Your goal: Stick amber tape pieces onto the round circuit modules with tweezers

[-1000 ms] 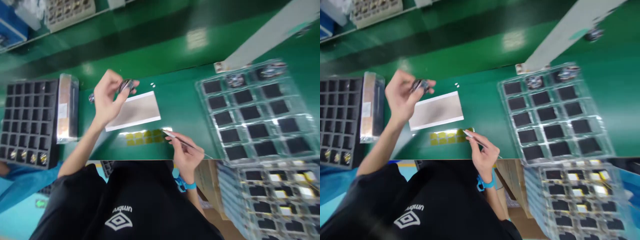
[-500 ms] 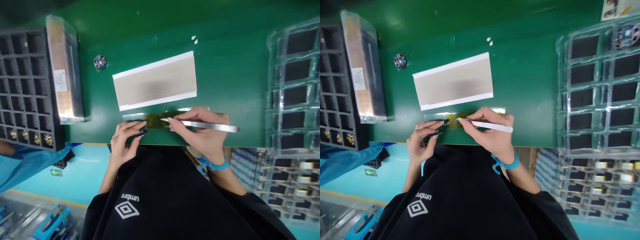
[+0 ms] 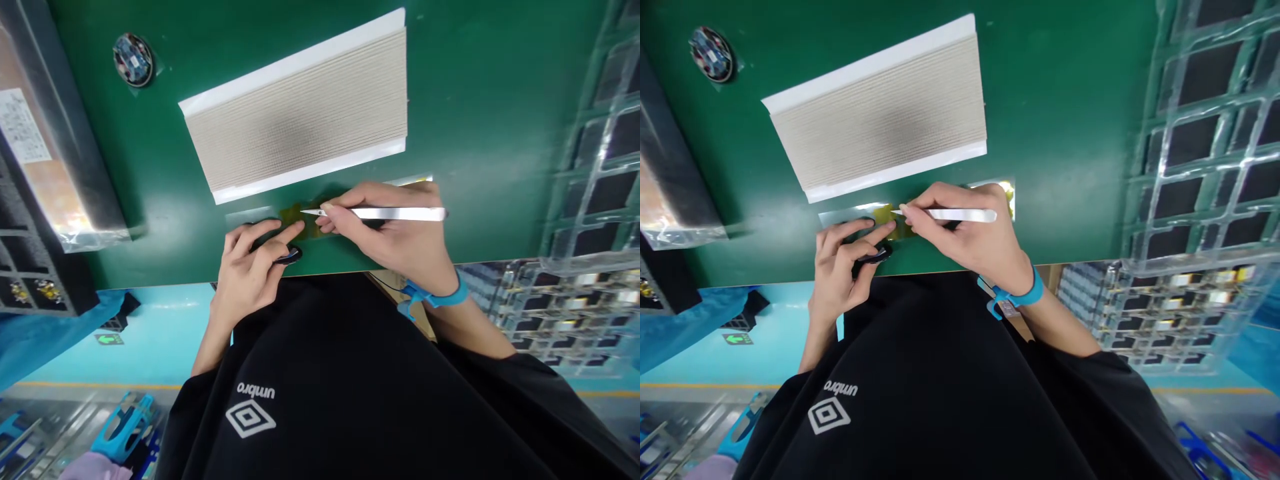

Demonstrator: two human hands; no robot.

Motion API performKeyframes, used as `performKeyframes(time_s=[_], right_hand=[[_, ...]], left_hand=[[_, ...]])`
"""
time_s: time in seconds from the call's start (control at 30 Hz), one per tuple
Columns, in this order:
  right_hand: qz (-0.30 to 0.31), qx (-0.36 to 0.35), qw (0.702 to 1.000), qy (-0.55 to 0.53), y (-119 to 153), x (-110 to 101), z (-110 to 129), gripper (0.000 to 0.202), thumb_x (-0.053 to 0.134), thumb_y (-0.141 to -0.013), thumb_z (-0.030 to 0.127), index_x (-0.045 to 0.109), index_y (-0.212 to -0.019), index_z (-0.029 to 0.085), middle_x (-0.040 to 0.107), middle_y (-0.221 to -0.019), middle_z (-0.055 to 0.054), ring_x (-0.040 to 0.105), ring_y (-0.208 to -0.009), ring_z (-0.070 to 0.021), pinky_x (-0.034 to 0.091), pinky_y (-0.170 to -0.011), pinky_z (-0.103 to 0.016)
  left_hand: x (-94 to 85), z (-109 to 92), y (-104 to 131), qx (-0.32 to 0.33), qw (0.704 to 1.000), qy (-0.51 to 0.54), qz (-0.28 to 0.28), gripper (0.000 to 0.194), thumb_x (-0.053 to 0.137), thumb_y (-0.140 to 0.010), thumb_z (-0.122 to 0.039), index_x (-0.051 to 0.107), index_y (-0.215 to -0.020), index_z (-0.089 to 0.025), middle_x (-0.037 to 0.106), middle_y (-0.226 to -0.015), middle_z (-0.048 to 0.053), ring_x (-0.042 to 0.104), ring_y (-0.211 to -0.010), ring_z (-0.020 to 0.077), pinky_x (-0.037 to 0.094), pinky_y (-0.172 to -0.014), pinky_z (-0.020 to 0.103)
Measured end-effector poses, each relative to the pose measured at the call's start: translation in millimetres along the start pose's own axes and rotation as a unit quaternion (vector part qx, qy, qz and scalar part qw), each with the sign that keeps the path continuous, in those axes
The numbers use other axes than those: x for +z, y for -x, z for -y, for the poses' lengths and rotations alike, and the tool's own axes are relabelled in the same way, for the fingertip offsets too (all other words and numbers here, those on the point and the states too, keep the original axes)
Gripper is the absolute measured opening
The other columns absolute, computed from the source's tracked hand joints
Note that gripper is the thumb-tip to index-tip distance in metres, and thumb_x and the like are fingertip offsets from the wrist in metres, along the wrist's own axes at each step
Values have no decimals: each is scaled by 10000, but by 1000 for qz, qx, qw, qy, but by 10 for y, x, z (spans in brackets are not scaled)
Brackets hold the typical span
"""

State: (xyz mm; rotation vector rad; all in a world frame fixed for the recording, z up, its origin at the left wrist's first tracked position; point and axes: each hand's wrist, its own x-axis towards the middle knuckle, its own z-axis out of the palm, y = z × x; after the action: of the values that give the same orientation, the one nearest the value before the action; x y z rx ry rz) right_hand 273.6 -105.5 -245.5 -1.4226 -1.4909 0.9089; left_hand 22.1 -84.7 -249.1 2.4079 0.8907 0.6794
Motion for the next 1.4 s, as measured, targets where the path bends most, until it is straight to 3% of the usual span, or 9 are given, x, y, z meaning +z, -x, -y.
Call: performKeyframes(time_s=[0.7, 0.9, 1.07, 1.23, 1.33, 1.4], right_hand=[[32, 39, 997, -57, -54, -30, 8, 80, 831, -1034, 304, 844, -980, 247, 846, -895, 10, 811, -752, -161, 601, -624, -298], [29, 97, 992, -79, -39, 22, 37, 177, 902, -983, 352, 769, -962, 236, 806, -867, 15, 775, -738, -142, 600, -607, -268], [-2, 119, 968, -223, -61, 104, 95, 312, 926, -964, 437, 715, -900, 217, 775, -812, 10, 762, -717, -130, 665, -640, -244], [-20, 90, 952, -290, -132, 145, 175, 373, 897, -970, 547, 712, -922, 227, 796, -812, 21, 728, -630, -115, 655, -591, -244], [-50, 60, 942, -325, -168, 164, 182, 358, 943, -921, 553, 757, -963, 250, 807, -817, 31, 734, -626, -124, 660, -589, -249], [-94, 47, 940, -324, -186, 182, 209, 360, 964, -901, 561, 789, -975, 256, 797, -786, 32, 724, -606, -132, 661, -582, -258]], left_hand=[[16, 3, -21, 19, 999, -17, 27, 278, 612, -1028, -12, 593, -1134, -269, 862, -1345, 10, 725, -1301, 251, 504, -1028, 432], [43, 12, -2, 17, 999, -17, 24, 195, 594, -1092, -100, 599, -1189, -270, 857, -1344, 15, 690, -1281, 258, 501, -1068, 451], [69, 23, 30, 6, 1000, -17, 7, 224, 609, -1071, -96, 627, -1193, -283, 839, -1257, 26, 663, -1129, 248, 502, -1202, 486], [74, 63, 45, 25, 999, -22, -5, 261, 625, -1028, -49, 641, -1155, -277, 812, -1331, 53, 727, -1193, 247, 524, -1250, 528], [71, -12, 30, 19, 998, 41, -40, 230, 659, -1044, -77, 651, -1163, -274, 844, -1319, 53, 763, -1245, 260, 567, -1224, 550], [58, -112, -10, -62, 978, 171, -98, 155, 681, -1093, -154, 654, -1191, -271, 867, -1234, 46, 820, -1133, 237, 672, -1053, 471]])
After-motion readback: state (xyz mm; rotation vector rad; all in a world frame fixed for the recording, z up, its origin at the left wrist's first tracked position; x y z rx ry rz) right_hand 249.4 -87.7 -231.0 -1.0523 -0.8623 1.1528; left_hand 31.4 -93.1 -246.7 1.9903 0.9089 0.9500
